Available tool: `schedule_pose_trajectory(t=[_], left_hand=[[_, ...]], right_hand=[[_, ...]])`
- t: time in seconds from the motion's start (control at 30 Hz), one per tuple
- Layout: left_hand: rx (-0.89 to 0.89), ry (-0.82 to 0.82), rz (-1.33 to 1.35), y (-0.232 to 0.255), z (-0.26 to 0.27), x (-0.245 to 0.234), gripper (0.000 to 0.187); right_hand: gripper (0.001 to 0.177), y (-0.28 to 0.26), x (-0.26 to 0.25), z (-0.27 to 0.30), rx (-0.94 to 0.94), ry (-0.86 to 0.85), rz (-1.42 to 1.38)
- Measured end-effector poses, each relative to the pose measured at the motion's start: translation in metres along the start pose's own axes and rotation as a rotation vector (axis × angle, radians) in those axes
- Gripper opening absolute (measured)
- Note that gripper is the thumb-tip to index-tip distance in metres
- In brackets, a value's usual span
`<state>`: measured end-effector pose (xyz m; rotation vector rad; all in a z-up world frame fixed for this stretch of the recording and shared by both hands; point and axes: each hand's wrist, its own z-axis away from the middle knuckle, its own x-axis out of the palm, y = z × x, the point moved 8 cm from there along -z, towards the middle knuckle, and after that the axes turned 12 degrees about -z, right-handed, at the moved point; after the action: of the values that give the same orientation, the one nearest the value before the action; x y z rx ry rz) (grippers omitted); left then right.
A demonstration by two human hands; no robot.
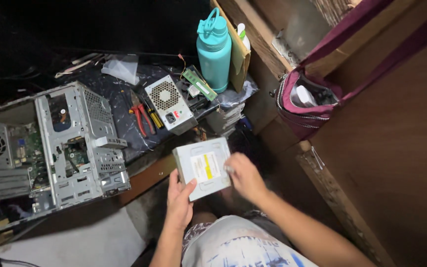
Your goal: Disassembling a desktop computer case and removing internal components such as the power supply and optical drive.
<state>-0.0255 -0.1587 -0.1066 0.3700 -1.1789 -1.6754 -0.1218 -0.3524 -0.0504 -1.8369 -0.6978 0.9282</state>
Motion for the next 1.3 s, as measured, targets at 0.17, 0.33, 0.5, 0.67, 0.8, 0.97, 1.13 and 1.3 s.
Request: schedule_pose_trajectory(t=[0.17, 0.33, 0.5, 0.67, 0.8, 0.97, 1.13, 1.3], left_hand=[[-0.043, 0.038, -0.016, -0.013, -0.007, -0.01, 0.058], [-0.067, 0.087, -0.041, -0.018, -0.007, 0.002, 0.056], [-0.047, 0.039, -0.076, -0.023, -0.01, 0.003, 0.054], [-0.021, -0.018, -0.05, -0.013, -0.004, 0.006, 0.053], [-0.079, 0.003, -0.037, -0.016, -0.007, 0.002, 0.051], [-0.043, 0.067, 0.084, -0.021, -0.008, -0.01, 0.045], [-0.149, 0.1, 0.123, -0.013, 0.002, -0.005, 0.042], [-0.06, 0.128, 0.171, -0.022, -0.008, -0.022, 0.043]], right_hand=[[0.031, -0.044, 0.027, 0.026, -0.074, -0.163, -0.101], [0.042, -0.037, 0.04, 0.02, -0.163, -0.219, -0.073], [0.026, -0.01, 0.018, 0.004, 0.184, 0.204, -0.04], [0.031, 0.008, 0.03, -0.024, 0.076, 0.12, 0.021], [0.034, -0.043, 0.034, -0.018, -0.135, 0.007, 0.022], [0.045, -0.095, 0.055, 0.009, -0.332, -0.387, -0.083], [0.04, -0.088, 0.068, 0.002, -0.235, -0.357, -0.016], [0.04, -0.08, 0.064, 0.025, -0.3, -0.497, -0.143]])
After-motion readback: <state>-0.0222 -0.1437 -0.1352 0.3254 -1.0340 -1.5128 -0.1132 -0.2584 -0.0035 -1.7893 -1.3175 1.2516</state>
